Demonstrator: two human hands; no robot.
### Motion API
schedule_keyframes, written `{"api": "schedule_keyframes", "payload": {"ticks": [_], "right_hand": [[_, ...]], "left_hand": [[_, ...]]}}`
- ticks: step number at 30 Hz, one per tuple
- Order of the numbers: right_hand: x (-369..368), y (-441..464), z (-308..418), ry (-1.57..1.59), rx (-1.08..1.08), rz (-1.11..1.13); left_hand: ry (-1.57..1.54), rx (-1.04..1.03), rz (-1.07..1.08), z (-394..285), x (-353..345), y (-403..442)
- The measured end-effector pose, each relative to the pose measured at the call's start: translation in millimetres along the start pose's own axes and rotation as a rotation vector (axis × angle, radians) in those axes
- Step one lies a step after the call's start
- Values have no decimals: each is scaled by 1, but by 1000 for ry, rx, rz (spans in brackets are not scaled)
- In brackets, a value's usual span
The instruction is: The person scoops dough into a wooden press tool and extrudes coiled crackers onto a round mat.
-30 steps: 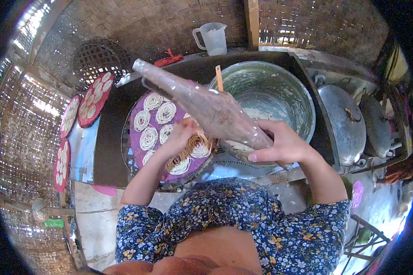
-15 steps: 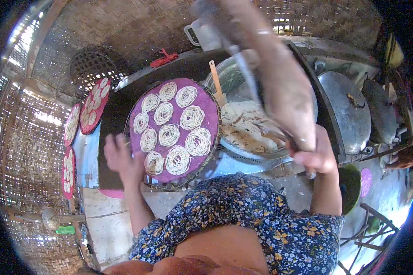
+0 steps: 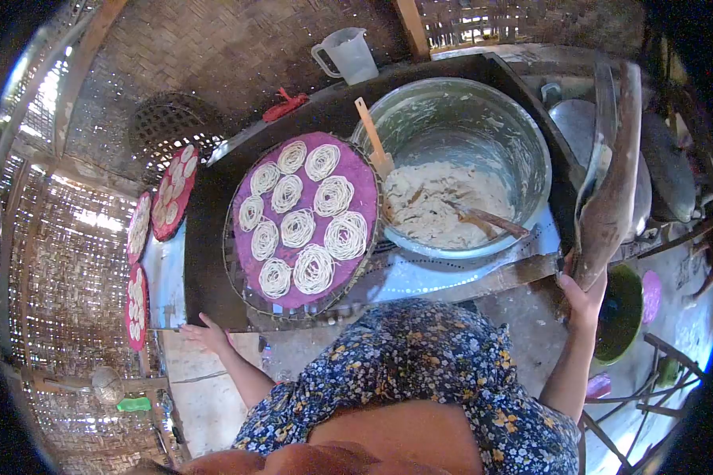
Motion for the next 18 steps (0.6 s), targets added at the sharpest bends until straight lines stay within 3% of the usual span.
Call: {"api": "schedule_keyframes", "payload": {"ticks": [3,6,8,9,10,12,13,15,18], "right_hand": [[1,-7,-35,3,-44,-179],[-13,-15,-67,61,-44,-200],[-25,-24,-93,79,-85,-250],[-25,-29,-109,48,-128,-310],[-34,-35,-105,32,-227,-341],[-54,-44,-103,-33,-321,-432],[-58,-43,-115,-88,-323,-479],[-56,-39,-140,-513,-295,-604],[-77,-33,-123,-664,-435,-613]], "left_hand": [[2,-152,-377,7,3,20],[192,-226,-402,3,6,50],[73,-390,-441,3,3,62],[156,-423,-494,7,-3,66],[415,-336,-411,-1,-2,65],[338,-475,-472,16,-21,78],[351,-419,-341,8,-11,75],[335,-427,-319,20,-36,81],[393,-346,-189,19,-29,81]]}}
Point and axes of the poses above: each hand's wrist, its own y-axis towards the middle knuckle, its own x-axis out of the back of the hand, z = x × y, the point moved 2 cm from there along y, towards the middle knuckle, and after that the axes turned 12 degrees about -x, right-handed, at the moved point
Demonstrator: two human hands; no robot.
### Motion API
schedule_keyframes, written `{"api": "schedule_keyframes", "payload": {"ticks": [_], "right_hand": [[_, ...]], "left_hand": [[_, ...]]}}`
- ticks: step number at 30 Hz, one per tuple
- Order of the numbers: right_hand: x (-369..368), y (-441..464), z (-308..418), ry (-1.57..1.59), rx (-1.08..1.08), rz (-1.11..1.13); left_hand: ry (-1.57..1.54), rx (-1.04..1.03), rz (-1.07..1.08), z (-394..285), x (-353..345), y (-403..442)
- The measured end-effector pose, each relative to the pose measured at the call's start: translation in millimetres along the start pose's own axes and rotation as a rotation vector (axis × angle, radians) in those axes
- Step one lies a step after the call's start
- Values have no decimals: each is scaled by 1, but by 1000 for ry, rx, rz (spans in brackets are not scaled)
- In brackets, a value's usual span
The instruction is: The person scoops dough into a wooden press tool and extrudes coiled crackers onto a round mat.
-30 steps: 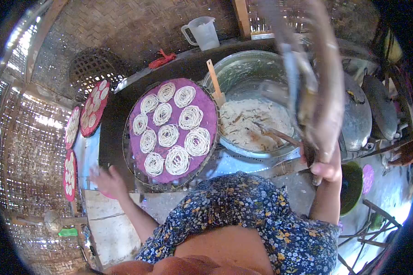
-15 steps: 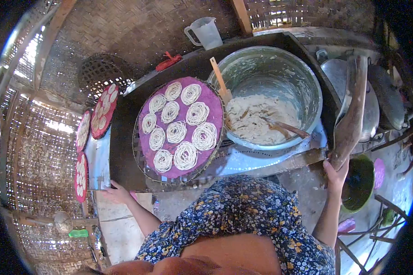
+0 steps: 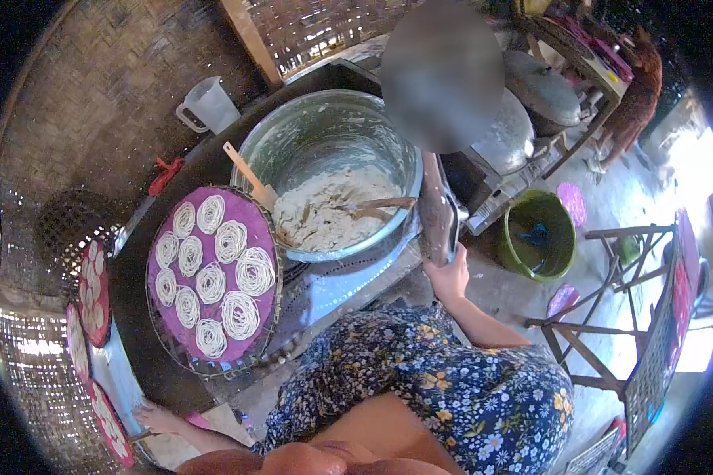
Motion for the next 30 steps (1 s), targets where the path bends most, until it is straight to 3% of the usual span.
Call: {"api": "schedule_keyframes", "payload": {"ticks": [8,16,20,25,27,28,30], "right_hand": [[-21,-12,-9,-97,-142,112],[-50,-23,10,47,-123,183],[-86,-5,-1,185,107,182],[-93,6,-13,455,23,398],[-86,3,-8,591,-47,519],[-92,10,-15,595,-53,552],[-101,34,-35,595,-75,620]], "left_hand": [[24,-31,121,-7,19,-1],[-81,-12,133,-8,16,0],[-146,6,122,-7,12,0],[-143,-35,-4,-3,-3,-2],[-257,-26,10,-12,40,-1],[-243,-82,-101,-15,52,-2],[-117,36,-55,-14,36,-7]]}}
Point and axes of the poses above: each hand's wrist, its own y-axis towards the middle knuckle, its own x-axis out of the back of the hand, z = x × y, the point moved 2 cm from there along y, towards the middle knuckle, and after that the axes turned 12 degrees about -x, right-handed, at the moved point
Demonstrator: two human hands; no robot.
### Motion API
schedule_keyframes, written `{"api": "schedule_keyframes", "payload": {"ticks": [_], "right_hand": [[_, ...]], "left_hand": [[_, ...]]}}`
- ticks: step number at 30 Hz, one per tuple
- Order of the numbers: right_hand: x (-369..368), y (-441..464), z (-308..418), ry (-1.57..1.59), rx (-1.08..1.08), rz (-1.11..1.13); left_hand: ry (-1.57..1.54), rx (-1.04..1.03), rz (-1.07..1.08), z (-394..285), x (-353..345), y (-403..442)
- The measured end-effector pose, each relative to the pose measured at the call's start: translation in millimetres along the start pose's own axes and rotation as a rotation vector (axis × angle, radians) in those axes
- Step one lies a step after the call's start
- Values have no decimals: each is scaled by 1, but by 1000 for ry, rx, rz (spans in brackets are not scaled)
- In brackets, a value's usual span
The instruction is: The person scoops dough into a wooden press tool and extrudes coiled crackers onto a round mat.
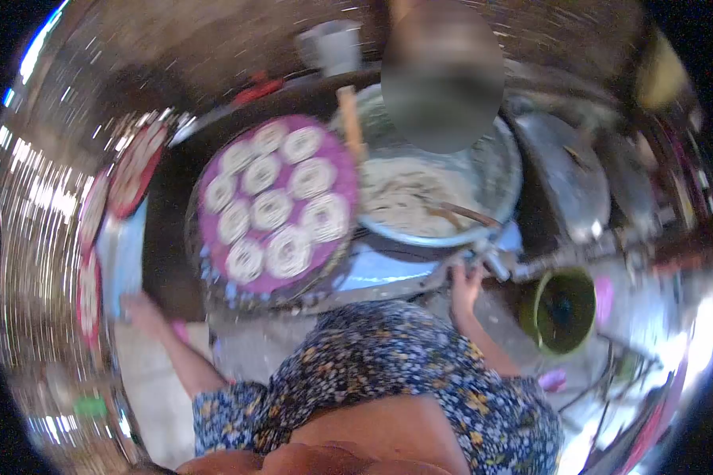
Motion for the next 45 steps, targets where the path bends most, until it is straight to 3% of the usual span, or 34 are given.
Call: {"api": "schedule_keyframes", "payload": {"ticks": [2,3,5,8,9,12,34,45], "right_hand": [[-3,-1,3,11,-8,-12],[-7,-12,20,15,-1,-43],[-8,-10,23,185,-31,111],[1,1,23,153,-46,11],[9,15,20,114,-100,-23],[10,26,19,17,-173,-44],[-33,-1,30,-373,-252,85],[-105,-35,27,-572,-210,295]], "left_hand": [[-108,134,139,0,15,3],[-58,103,94,-3,19,5],[-182,228,238,-10,47,12],[-234,140,149,7,23,5],[-276,209,217,-3,46,13],[-336,246,87,-3,33,9],[-406,229,-60,4,15,8],[-399,232,-29,6,22,13]]}}
Point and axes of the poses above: each hand's wrist, its own y-axis towards the middle knuckle, its own x-axis out of the back of the hand, z = x × y, the point moved 2 cm from there along y, towards the middle knuckle, and after that the axes turned 12 degrees about -x, right-handed, at the moved point
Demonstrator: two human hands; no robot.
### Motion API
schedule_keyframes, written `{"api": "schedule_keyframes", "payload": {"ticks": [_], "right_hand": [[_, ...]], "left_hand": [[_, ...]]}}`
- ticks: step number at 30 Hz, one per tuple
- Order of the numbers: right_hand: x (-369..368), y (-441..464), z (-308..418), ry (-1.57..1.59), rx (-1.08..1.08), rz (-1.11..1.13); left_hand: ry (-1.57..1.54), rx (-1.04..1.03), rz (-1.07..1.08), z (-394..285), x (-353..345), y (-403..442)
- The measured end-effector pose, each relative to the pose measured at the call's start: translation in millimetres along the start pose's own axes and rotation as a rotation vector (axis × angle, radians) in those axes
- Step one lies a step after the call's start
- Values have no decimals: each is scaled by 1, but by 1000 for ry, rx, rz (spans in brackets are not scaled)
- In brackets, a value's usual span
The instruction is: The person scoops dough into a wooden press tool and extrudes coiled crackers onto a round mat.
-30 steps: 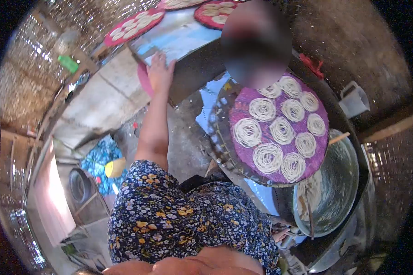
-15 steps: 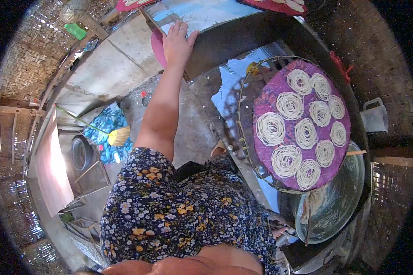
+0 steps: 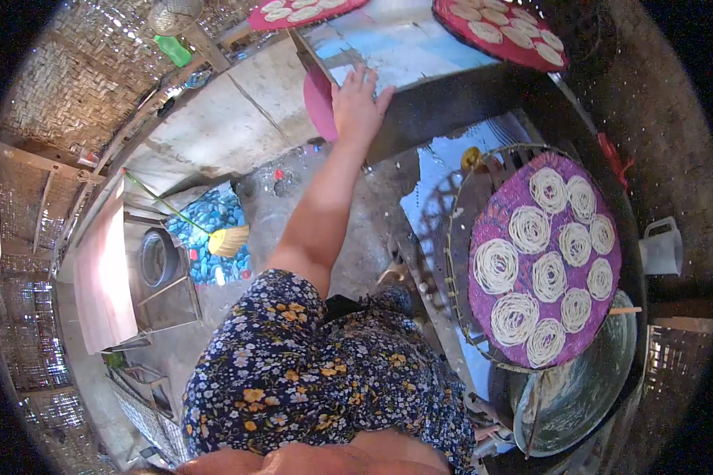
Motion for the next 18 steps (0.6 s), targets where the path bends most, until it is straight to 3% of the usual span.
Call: {"api": "schedule_keyframes", "payload": {"ticks": [5,8,10,12,14,15,16,17,18], "right_hand": [[-52,-34,30,-212,110,155],[-88,-60,42,-339,156,250],[-111,-81,50,-431,174,294],[-132,-98,53,-521,178,324],[-151,-116,55,-615,171,340],[-160,-125,56,-665,168,345],[-168,-133,56,-705,166,344],[-174,-144,59,-755,159,346],[-181,-149,60,-798,160,348]], "left_hand": [[-104,5,-30,-4,7,1],[-238,28,-215,-5,33,-10],[-383,163,-329,22,21,-45],[-217,499,-501,59,-15,-82],[-244,1133,-465,123,-114,-151],[-894,1494,-627,160,-165,-191],[-1240,1653,-666,173,-178,-198],[-1543,1852,-687,184,-188,-204],[-1493,1922,-603,186,-175,-190]]}}
Point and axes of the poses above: each hand's wrist, its own y-axis towards the middle knuckle, its own x-axis out of the back of the hand, z = x × y, the point moved 2 cm from there along y, towards the middle knuckle, and after that the axes turned 12 degrees about -x, right-handed, at the moved point
